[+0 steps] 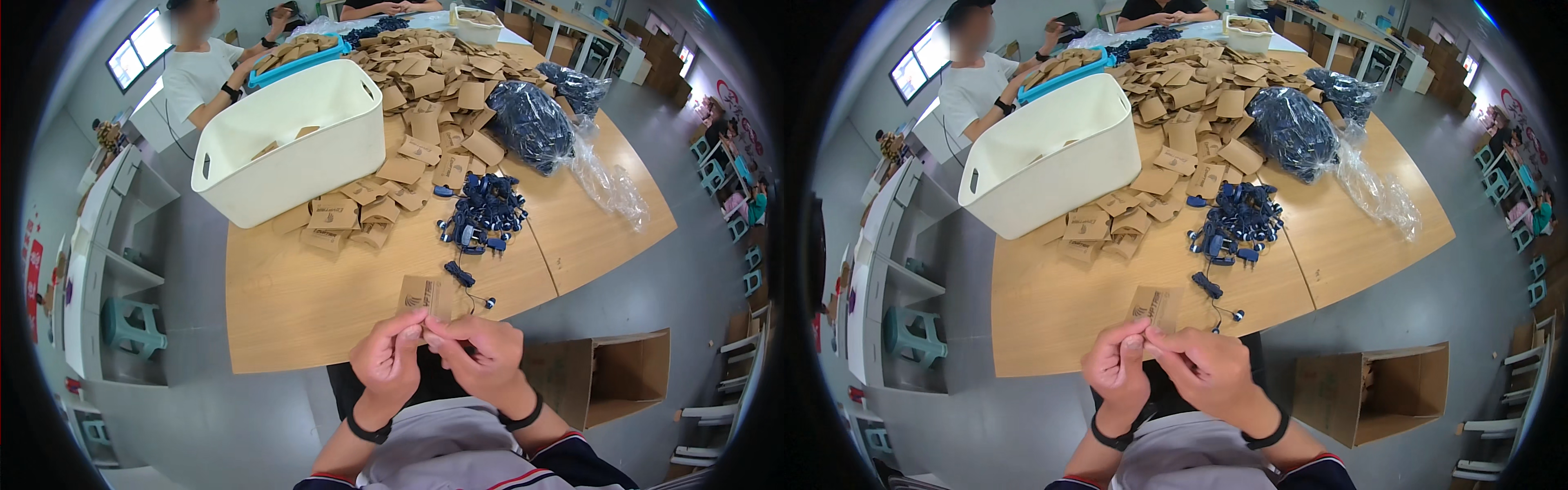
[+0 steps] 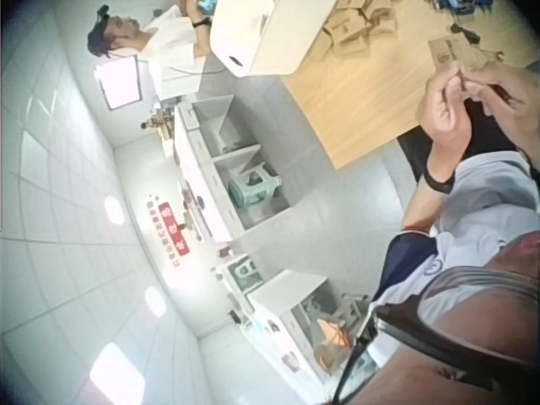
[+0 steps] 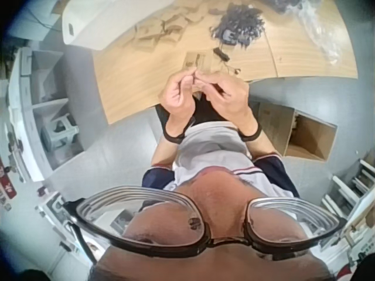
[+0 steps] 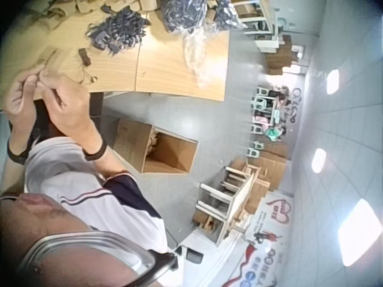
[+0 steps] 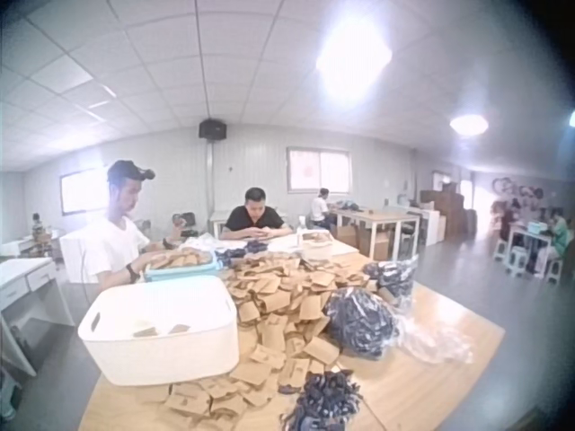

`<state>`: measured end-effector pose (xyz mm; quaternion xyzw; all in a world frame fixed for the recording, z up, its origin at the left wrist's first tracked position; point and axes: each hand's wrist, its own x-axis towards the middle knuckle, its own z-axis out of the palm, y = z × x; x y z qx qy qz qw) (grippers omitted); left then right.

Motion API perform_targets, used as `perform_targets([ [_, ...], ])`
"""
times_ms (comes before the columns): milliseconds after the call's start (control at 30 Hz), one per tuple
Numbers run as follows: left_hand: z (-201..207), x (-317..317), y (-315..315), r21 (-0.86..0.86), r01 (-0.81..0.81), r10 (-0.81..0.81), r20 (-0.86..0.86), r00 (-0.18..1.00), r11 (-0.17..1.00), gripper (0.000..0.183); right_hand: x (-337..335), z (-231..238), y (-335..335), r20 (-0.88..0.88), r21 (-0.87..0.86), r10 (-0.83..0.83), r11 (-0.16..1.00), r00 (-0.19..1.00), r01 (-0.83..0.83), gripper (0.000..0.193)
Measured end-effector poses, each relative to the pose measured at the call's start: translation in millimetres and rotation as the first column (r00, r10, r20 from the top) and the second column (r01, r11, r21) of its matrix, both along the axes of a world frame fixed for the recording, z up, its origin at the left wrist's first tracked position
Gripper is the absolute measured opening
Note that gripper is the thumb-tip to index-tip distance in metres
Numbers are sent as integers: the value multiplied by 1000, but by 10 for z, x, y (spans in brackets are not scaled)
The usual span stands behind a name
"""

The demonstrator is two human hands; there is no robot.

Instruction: Assembling electronic earphones into cardboard sleeves and organizing them into containers within a factory setting.

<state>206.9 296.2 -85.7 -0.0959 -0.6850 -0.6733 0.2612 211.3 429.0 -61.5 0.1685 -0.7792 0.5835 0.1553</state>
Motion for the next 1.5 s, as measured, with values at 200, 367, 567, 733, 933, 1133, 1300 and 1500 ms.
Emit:
perform_targets([
  [200, 99, 178, -132, 400, 452, -586, 333, 739, 797, 20, -121, 89, 246, -140, 401, 122, 914, 983, -57, 33],
  [367, 122, 209, -206, 312, 570, -649, 417, 637, 760, 21, -41, -104, 386, 51, 402, 237, 884, 970, -237, 25],
  [567, 233, -32, -244, -396, 772, -766, 218, 605, 497, 21, -44, -21, 520, 575, -14, 650, 615, 497, -789, 34],
  [733, 119, -113, -214, -65, 989, -918, 368, 149, 135, 9, -35, -203, 498, 679, -268, 726, 377, 104, -887, 36],
  [933, 80, -45, -229, -288, 671, -672, 109, 732, 684, 51, -37, -318, 620, 361, -715, 889, 458, 281, -529, 56],
  [1133, 94, -112, -246, -674, 442, -690, -141, 710, 593, 59, 70, -431, 209, 135, -937, 945, 220, 298, -273, 65],
  [1300, 629, -295, -995, -499, -48, -157, -361, 919, 865, 94, -143, -158, 414, 478, -290, 408, 909, 778, -299, 40],
  [1500, 1798, -2095, -1664, -873, -263, 124, -233, 965, 412, 77, -798, -10, 691, 144, 352, -231, 921, 962, 168, 20],
])
